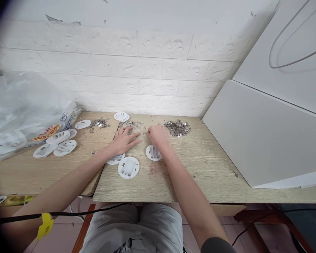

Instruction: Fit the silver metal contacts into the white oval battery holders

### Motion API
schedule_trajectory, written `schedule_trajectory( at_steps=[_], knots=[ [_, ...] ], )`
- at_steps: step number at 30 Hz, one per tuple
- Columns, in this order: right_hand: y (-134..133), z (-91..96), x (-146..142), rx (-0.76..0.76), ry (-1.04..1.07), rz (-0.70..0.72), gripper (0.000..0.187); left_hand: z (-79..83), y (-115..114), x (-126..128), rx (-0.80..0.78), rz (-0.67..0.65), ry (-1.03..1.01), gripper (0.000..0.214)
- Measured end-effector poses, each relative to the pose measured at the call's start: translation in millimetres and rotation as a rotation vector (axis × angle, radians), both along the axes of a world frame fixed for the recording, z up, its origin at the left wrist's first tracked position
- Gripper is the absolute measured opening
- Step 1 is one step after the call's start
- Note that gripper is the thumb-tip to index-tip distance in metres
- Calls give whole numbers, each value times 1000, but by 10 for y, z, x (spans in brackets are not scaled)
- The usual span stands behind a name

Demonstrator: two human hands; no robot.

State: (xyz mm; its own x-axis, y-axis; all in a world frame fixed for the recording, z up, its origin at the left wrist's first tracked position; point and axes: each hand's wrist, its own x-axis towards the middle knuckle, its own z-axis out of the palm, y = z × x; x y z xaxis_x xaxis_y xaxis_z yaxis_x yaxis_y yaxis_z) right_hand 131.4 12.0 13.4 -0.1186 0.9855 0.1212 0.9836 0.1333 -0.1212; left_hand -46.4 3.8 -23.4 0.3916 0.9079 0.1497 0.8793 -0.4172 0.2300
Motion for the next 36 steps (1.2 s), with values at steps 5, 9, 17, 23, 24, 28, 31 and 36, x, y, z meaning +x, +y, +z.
schedule_trajectory(
  at_steps=[5,9,17,23,24,28,31,36],
  knots=[
    [9,2,25,-18,31,-8,26,11,-7,3,-8,-2,2,58],
    [21,8,85,-17,39,-16,28,18,-9,5,-12,-3,8,58],
    [7,18,89,-17,55,-6,26,-9,6,13,-26,14,0,59],
    [38,0,119,-29,46,-13,27,-4,6,14,-37,19,-12,58],
    [37,3,119,-31,41,-10,27,1,2,14,-37,17,-13,58],
    [17,25,88,-43,36,-19,27,11,-5,16,-43,9,-14,59],
    [0,33,60,-38,31,-26,27,6,1,16,-45,10,-14,59],
    [-3,25,43,-25,21,-21,26,3,12,18,-62,27,2,60]
  ],
)
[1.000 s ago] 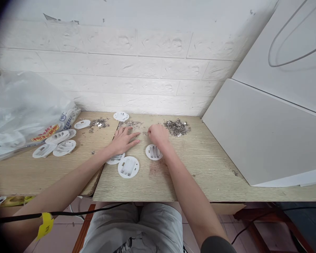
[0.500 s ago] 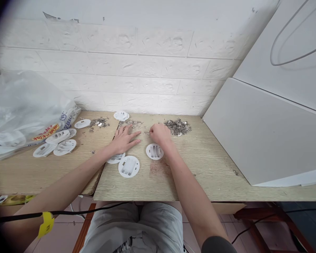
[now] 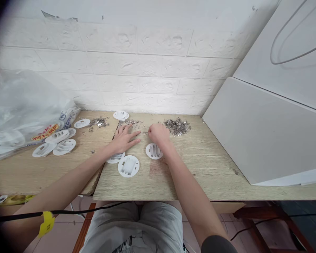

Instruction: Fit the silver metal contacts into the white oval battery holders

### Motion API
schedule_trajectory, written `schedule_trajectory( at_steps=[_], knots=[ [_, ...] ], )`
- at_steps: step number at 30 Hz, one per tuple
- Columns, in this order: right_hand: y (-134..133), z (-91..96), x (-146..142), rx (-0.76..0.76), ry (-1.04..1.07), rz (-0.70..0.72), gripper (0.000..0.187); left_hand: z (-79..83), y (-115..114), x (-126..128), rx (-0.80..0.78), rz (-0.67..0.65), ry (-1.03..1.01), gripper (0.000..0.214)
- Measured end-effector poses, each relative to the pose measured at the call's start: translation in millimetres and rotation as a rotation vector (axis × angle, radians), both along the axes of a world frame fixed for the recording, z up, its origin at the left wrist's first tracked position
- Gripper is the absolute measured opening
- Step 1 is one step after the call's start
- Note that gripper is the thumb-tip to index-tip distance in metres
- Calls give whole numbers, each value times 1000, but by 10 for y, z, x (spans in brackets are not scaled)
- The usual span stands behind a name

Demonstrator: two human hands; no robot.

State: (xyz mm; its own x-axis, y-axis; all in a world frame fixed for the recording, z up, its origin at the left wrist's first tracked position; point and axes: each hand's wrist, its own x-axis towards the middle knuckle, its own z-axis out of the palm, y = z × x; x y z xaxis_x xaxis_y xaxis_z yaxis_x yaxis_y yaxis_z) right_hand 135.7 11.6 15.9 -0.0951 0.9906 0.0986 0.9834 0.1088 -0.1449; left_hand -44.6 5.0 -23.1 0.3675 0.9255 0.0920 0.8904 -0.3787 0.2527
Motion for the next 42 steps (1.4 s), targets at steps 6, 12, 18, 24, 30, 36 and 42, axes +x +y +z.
schedule_trajectory(
  at_steps=[6,12,18,24,30,36,42],
  knots=[
    [-6,-16,-23,-10,29,26,25,-23,17,-1,-7,2,0,61],
    [22,-5,66,-25,105,14,25,-15,4,-3,71,-27,-35,55],
    [70,-57,143,-8,179,-53,25,33,-3,-14,159,-36,-76,39],
    [104,-188,121,46,212,-38,23,15,63,-48,187,14,-130,24],
    [92,-239,71,68,183,-49,22,2,59,-68,191,-56,-36,34],
    [94,-266,25,87,147,-77,22,3,95,-43,223,-64,-38,27],
    [118,-294,10,100,143,-109,26,46,176,5,204,-19,-88,18]
  ],
)
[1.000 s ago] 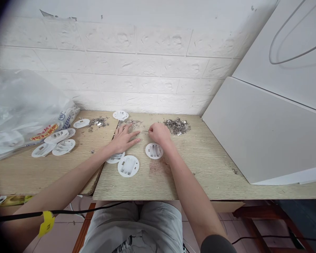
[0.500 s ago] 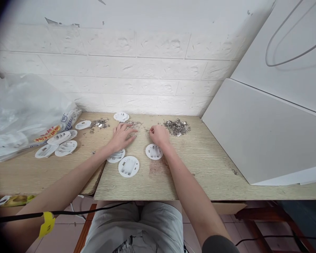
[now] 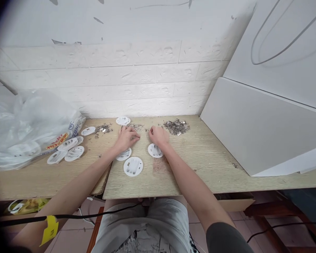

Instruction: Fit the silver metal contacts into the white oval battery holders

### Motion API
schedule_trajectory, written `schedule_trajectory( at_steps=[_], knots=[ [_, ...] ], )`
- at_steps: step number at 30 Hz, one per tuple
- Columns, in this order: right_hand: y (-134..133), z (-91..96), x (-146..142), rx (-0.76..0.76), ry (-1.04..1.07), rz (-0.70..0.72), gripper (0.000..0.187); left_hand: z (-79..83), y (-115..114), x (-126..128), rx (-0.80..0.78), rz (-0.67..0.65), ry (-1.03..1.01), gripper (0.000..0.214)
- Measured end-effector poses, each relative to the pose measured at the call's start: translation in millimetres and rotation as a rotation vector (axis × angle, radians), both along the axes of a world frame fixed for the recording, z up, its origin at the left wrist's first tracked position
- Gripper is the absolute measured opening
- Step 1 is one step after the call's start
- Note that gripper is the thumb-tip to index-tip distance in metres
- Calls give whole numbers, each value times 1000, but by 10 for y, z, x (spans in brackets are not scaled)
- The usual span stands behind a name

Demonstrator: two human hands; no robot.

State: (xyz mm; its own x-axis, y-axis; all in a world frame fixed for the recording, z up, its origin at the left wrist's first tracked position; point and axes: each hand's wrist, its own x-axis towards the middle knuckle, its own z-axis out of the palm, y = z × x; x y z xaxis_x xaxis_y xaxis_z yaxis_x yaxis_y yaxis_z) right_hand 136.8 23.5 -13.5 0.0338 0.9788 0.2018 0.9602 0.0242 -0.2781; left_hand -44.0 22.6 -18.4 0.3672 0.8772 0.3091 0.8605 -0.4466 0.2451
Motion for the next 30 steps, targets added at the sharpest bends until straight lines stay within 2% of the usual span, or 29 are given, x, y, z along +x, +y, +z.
schedule_trajectory(
  at_steps=[6,14,22,30],
  knots=[
    [18,-10,-2,-2,5,3,28,46,52,28,-106,44,-55,9],
    [15,6,-6,-26,1,-6,28,40,43,28,-63,-39,22,14],
    [-6,24,12,-21,6,21,25,154,146,-213,-58,-54,-134,17],
    [19,2,30,-31,6,43,26,83,80,-327,-73,-63,-14,25]
  ],
)
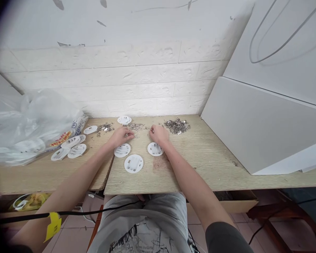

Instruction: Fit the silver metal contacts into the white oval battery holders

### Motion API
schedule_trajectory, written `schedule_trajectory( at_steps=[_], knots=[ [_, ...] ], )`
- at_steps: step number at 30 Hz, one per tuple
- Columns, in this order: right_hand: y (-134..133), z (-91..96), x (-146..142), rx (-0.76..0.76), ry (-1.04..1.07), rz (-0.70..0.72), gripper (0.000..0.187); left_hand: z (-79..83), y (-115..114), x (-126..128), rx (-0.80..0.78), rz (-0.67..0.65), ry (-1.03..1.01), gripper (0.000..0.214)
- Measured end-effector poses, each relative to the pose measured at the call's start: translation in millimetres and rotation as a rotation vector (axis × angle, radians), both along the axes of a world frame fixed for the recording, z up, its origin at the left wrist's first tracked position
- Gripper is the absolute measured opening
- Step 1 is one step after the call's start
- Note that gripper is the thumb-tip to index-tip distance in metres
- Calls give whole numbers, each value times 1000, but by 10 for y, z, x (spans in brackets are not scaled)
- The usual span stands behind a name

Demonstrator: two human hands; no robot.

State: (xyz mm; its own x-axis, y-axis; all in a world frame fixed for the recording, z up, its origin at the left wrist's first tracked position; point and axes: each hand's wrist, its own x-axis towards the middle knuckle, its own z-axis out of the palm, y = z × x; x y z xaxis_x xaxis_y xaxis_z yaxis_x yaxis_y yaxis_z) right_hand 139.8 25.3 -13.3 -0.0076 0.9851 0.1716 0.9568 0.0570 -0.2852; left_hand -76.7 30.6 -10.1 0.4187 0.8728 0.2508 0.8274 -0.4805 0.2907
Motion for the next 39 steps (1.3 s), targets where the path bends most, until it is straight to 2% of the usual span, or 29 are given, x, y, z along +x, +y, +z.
schedule_trajectory(
  at_steps=[11,15,19,33,39],
  knots=[
    [25,-21,18,9,-6,34,25,-121,87,-8,39,-10,-8,21],
    [28,-24,24,13,-20,43,25,-95,27,25,90,-132,-8,32],
    [14,-15,21,8,-19,49,24,-57,-50,66,67,-226,24,25],
    [13,-14,22,5,-14,41,26,-71,-51,104,62,-123,0,14],
    [27,-33,29,25,-22,52,25,-81,-62,133,80,-128,23,19]
  ],
)
